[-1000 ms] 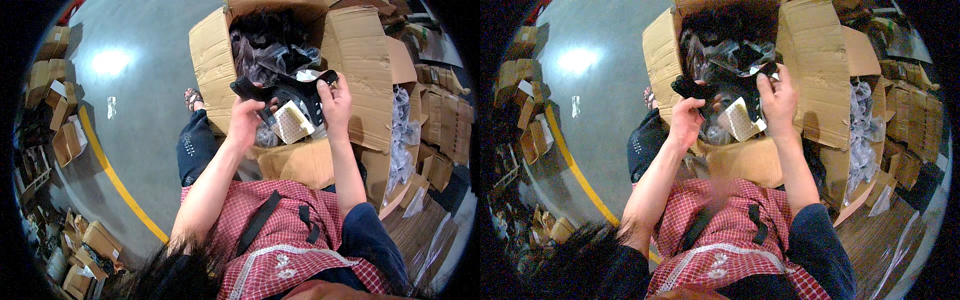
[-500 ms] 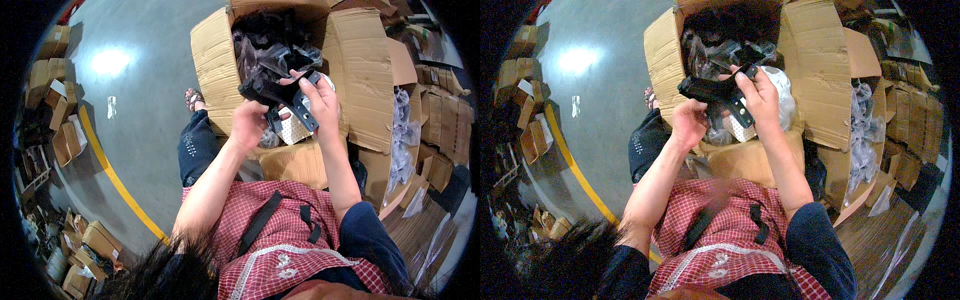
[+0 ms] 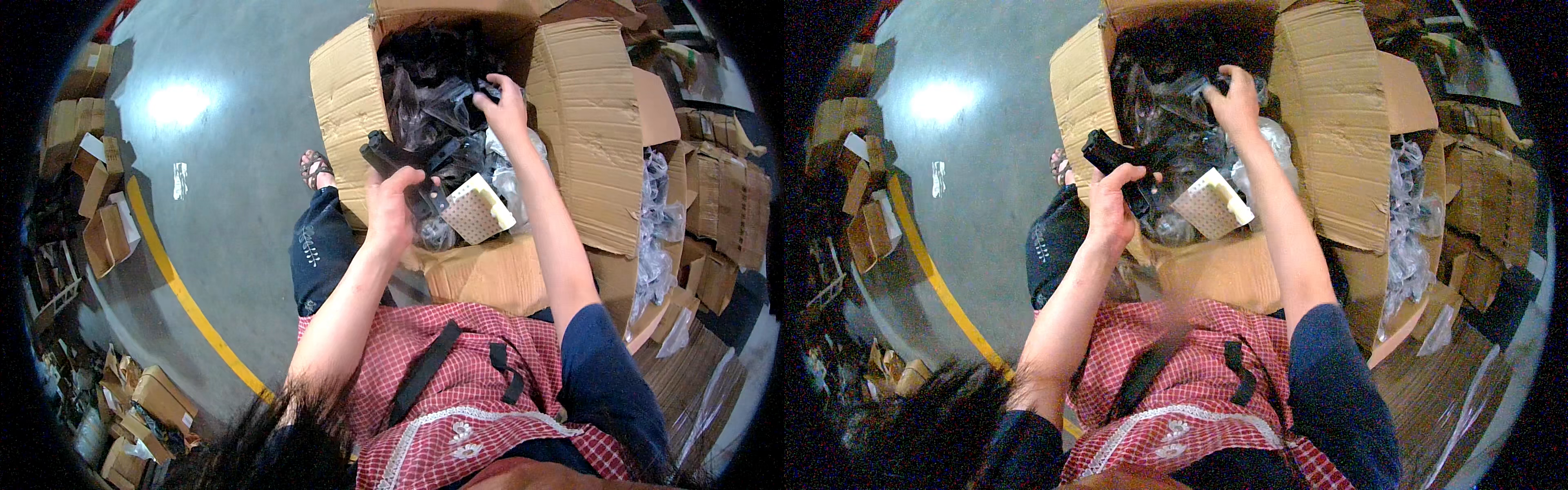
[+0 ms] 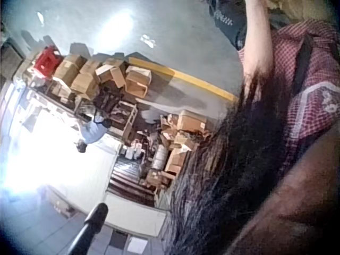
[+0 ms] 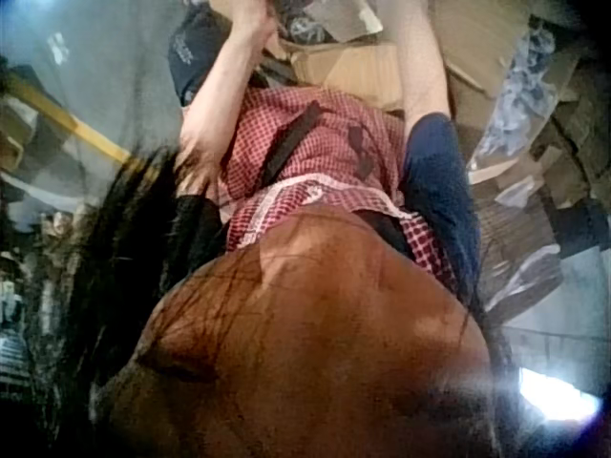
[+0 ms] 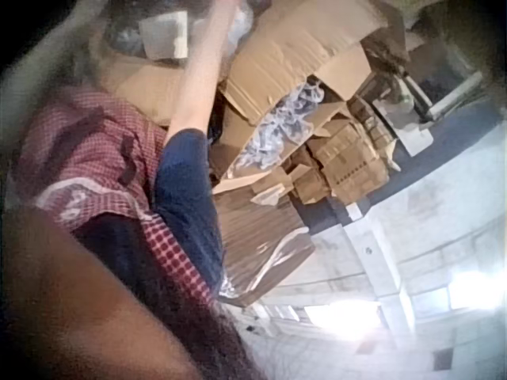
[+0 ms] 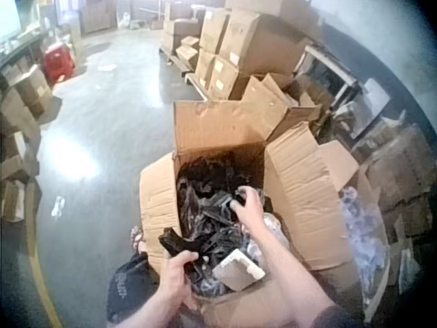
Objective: The person takes black plastic parts from a box, wipes them with a cloth, applies small adhesive labels to them, and puts the finished items into plastic bags.
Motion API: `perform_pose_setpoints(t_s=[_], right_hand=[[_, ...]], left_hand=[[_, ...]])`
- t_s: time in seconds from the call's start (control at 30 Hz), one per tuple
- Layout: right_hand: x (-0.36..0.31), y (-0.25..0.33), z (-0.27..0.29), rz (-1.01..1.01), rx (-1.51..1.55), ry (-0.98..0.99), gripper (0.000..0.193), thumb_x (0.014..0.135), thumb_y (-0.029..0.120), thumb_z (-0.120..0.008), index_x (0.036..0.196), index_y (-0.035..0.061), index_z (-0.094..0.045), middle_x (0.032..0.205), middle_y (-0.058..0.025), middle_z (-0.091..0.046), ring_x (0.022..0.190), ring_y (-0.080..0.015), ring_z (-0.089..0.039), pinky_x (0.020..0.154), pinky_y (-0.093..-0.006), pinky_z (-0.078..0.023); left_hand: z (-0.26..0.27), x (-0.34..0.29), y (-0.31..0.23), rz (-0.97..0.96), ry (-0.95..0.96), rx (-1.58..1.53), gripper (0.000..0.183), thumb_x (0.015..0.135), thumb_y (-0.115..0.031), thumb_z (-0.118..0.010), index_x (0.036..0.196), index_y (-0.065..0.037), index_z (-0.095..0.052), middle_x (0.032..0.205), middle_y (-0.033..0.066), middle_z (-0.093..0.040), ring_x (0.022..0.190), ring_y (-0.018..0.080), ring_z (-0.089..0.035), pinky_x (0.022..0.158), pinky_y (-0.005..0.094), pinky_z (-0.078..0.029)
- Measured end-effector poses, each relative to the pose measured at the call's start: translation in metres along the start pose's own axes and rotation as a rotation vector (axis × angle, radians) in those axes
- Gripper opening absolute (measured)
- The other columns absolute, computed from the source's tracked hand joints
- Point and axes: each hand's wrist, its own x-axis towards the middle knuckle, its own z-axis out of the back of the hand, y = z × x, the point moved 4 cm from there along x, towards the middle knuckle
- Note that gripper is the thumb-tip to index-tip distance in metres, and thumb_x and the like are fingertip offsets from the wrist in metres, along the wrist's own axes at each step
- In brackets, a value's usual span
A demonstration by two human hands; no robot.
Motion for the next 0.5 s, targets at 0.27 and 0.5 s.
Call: perform_pose_setpoints(t_s=[0.27, 0.5], right_hand=[[0.044, -0.027, 0.002, 0.037, -0.262, -0.003, 0.025, 0.084, 0.024, -0.061, 0.094, 0.0045, -0.072, 0.092, -0.021, -0.071, 0.088, -0.0393, -0.069, 0.079, -0.0469, -0.055], [-0.096, 0.072, 0.126, 0.083, 0.156, -0.051, 0.018, 0.089, 0.011, -0.067, 0.106, 0.0041, -0.068, 0.098, -0.0116, -0.071, 0.083, -0.0245, -0.067, 0.073, -0.0356, -0.052]], left_hand=[[0.002, 0.002, 0.006, -0.003, 0.102, 0.135, 0.032, 0.079, 0.005, -0.063, 0.111, 0.001, -0.058, 0.096, 0.0132, -0.069, 0.075, 0.0239, -0.069, 0.065, 0.0354, -0.059], [-0.012, -0.021, 0.007, -0.055, 0.186, 0.13, 0.038, 0.083, 0.0, -0.071, 0.119, -0.004, -0.06, 0.105, 0.0063, -0.069, 0.09, 0.0199, -0.067, 0.077, 0.0356, -0.057]])
